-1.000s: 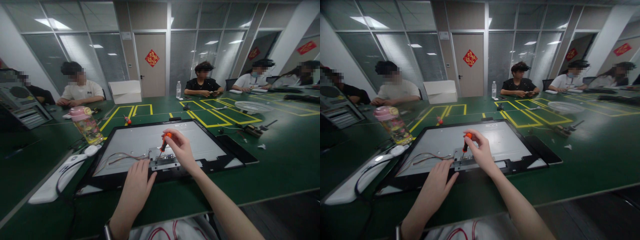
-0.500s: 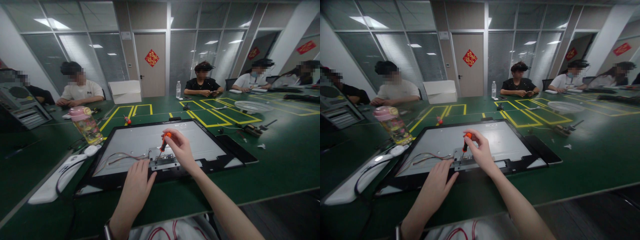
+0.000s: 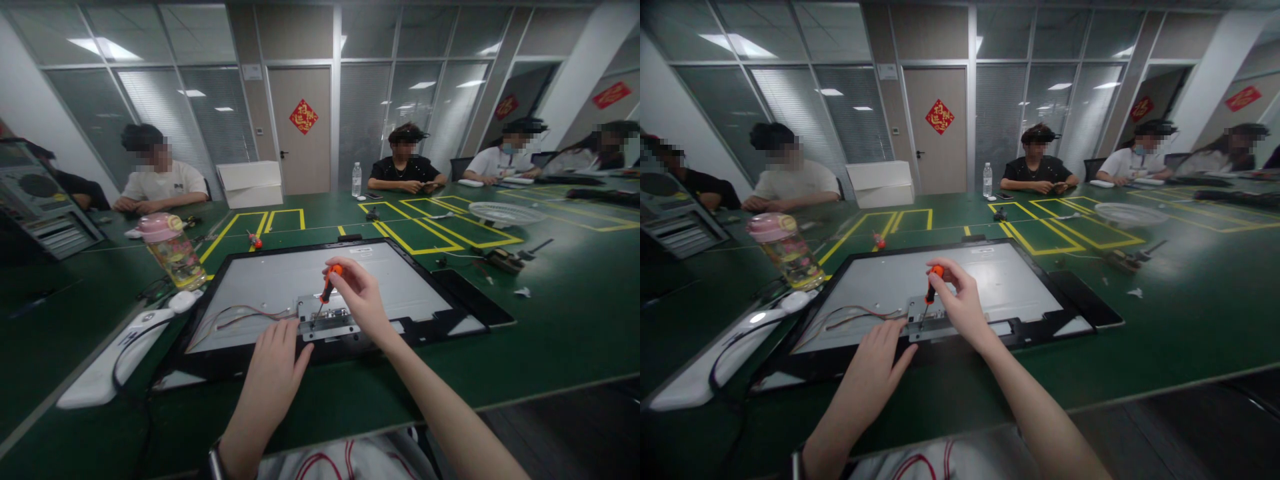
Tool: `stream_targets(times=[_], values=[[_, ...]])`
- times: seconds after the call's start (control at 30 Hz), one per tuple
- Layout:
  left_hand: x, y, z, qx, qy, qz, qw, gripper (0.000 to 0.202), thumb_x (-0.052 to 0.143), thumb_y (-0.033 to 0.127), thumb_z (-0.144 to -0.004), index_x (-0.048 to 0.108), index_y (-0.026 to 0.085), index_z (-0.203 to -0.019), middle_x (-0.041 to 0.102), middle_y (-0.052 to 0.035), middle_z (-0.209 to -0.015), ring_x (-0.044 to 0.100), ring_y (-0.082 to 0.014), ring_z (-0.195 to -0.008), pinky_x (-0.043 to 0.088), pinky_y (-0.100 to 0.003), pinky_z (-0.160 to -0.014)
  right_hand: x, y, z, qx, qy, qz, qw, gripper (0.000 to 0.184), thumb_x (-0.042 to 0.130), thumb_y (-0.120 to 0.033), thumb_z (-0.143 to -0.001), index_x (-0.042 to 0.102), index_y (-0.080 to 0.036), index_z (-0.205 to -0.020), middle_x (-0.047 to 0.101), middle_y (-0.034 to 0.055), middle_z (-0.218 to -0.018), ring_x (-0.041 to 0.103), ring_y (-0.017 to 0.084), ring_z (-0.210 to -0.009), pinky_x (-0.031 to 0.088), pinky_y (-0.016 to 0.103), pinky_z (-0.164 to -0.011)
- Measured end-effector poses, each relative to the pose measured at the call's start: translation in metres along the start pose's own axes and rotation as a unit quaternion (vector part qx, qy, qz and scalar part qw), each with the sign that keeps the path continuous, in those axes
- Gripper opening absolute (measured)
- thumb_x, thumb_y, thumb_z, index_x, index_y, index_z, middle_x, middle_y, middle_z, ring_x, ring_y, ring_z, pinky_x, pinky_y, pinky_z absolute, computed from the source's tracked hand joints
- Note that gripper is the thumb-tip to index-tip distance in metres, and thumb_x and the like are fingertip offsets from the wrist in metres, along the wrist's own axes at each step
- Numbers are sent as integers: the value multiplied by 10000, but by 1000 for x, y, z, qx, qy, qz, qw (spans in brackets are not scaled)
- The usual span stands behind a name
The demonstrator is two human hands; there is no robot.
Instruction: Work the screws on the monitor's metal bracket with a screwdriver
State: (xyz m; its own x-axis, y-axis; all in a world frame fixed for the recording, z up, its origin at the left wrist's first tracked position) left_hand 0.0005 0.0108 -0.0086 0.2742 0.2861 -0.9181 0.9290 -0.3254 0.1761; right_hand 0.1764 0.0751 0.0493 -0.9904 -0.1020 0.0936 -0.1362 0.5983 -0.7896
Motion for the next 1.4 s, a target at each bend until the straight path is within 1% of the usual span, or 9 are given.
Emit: stream_targets(times=[0.23,0.47,0.6,0.77,0.93,1.07,1.4], values=[[-1,0,0,1,1,-6,1000,301,526,300,-971,566,144,-1225,649,-121,-1141,605,-296,-1062,498,-466,-923,0,-1,0,2,0,5,1000,155,636,-306,-902,676,-257,-1043,689,27,-937,675,182,-896,545,331,-812],[-2,0,1,3,9,-6,1000,302,470,316,-991,560,149,-1226,644,-126,-1156,602,-286,-1059,495,-466,-915,0,-2,0,0,2,8,1000,164,641,-333,-899,676,-252,-1037,690,27,-935,678,187,-894,551,334,-813],[-3,1,1,3,4,2,1000,302,477,313,-987,558,150,-1228,644,-129,-1160,600,-292,-1064,496,-468,-915,0,-3,0,-1,4,14,1000,154,637,-331,-902,678,-259,-1033,692,27,-929,678,189,-891,550,342,-814],[-3,1,1,5,13,-4,1000,293,478,313,-983,568,160,-1216,652,-117,-1130,613,-288,-1043,503,-455,-908,0,-3,0,3,4,14,1000,159,639,-333,-901,679,-259,-1035,697,34,-939,676,188,-890,553,348,-822],[-1,1,0,0,-1,-15,1000,312,506,309,-974,567,140,-1229,648,-131,-1155,605,-303,-1068,497,-471,-923,0,-3,0,4,3,6,1000,163,644,-333,-898,679,-258,-1038,695,30,-937,677,188,-895,548,341,-820],[-1,1,0,1,-1,-14,1000,321,501,314,-978,565,133,-1235,646,-135,-1158,601,-303,-1068,496,-474,-924,0,-4,0,5,1,7,1000,165,642,-335,-900,677,-255,-1040,691,30,-942,678,190,-903,550,340,-820],[-2,1,0,3,11,-14,1000,290,477,318,-977,583,162,-1197,656,-120,-1134,614,-291,-1049,503,-454,-909,0,-6,0,8,-1,14,1000,167,635,-330,-903,676,-255,-1047,691,36,-948,672,192,-901,549,346,-821]])
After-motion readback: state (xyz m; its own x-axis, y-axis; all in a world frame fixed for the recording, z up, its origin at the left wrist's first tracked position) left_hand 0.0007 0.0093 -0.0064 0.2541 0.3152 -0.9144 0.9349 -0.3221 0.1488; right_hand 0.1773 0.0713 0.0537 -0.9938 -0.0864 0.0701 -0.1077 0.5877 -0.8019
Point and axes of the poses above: each hand's wrist, its own z-axis away from the middle knuckle, its own x-axis out of the palm, y = z × x, the point moved 2 cm from there along -z, towards the middle knuckle
